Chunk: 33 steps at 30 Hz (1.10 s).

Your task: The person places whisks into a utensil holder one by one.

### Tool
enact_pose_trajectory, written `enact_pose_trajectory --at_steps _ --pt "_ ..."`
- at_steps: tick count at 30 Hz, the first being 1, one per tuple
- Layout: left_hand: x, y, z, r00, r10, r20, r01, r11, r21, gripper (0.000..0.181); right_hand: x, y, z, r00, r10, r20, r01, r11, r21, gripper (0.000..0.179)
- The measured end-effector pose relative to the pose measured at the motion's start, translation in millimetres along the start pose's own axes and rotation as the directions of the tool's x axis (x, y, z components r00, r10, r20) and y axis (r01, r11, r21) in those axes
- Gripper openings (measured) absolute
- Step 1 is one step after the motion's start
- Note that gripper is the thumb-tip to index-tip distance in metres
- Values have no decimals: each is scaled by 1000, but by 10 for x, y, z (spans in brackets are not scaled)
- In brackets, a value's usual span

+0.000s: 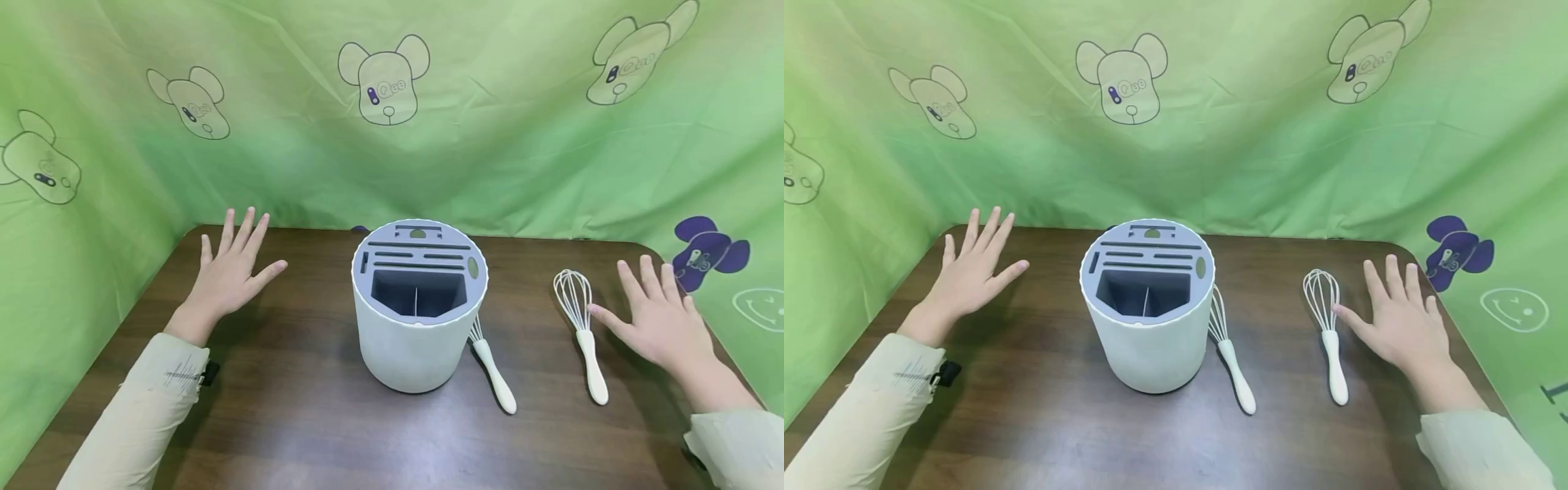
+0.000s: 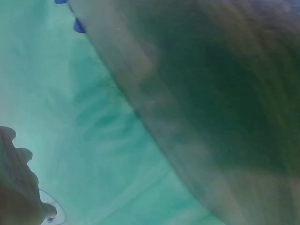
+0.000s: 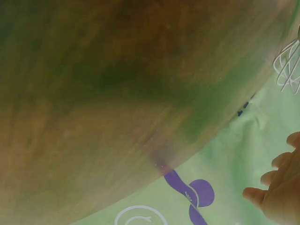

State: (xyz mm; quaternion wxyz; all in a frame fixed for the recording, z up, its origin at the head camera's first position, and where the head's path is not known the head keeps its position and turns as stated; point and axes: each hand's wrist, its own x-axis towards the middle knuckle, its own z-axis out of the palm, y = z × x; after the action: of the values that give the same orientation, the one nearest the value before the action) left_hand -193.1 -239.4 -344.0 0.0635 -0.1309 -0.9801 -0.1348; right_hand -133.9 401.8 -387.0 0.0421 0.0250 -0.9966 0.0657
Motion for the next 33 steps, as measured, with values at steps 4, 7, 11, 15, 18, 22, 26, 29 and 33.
enact_pose_trajectory --at_steps 4,7,11,15,18,22,26,29,33 --pt "14 97 -64 999 39 -3 -39 999 -25 84 -65 -17 21 1000 -2 19 1 1000 7 95" --pt "20 166 -110 997 75 -11 -76 997 -23 84 -102 -33 21 999 -11 39 10 1000 10 95" --pt "20 256 -175 991 133 -32 -133 991 -2 84 -128 -71 12 997 -22 67 22 1000 2 98" --pt "26 353 -250 978 201 -45 -202 979 -1 83 -131 -119 14 996 -38 83 40 999 -15 101" --pt "22 429 -306 965 256 -49 -257 967 -4 83 -130 -145 30 994 -51 96 53 998 -16 101" --pt "6 536 -378 943 327 -65 -329 944 -17 85 -146 -176 59 992 -68 107 69 998 -5 100" --pt "-3 653 -449 918 387 -82 -390 921 -21 87 -186 -212 75 991 -80 108 81 997 -4 100" --pt "-4 729 -486 904 420 -84 -422 907 -6 90 -222 -239 79 990 -78 121 80 997 -6 100" --pt "-10 807 -511 889 451 -77 -451 892 13 93 -272 -260 99 986 -71 149 73 997 -10 102"
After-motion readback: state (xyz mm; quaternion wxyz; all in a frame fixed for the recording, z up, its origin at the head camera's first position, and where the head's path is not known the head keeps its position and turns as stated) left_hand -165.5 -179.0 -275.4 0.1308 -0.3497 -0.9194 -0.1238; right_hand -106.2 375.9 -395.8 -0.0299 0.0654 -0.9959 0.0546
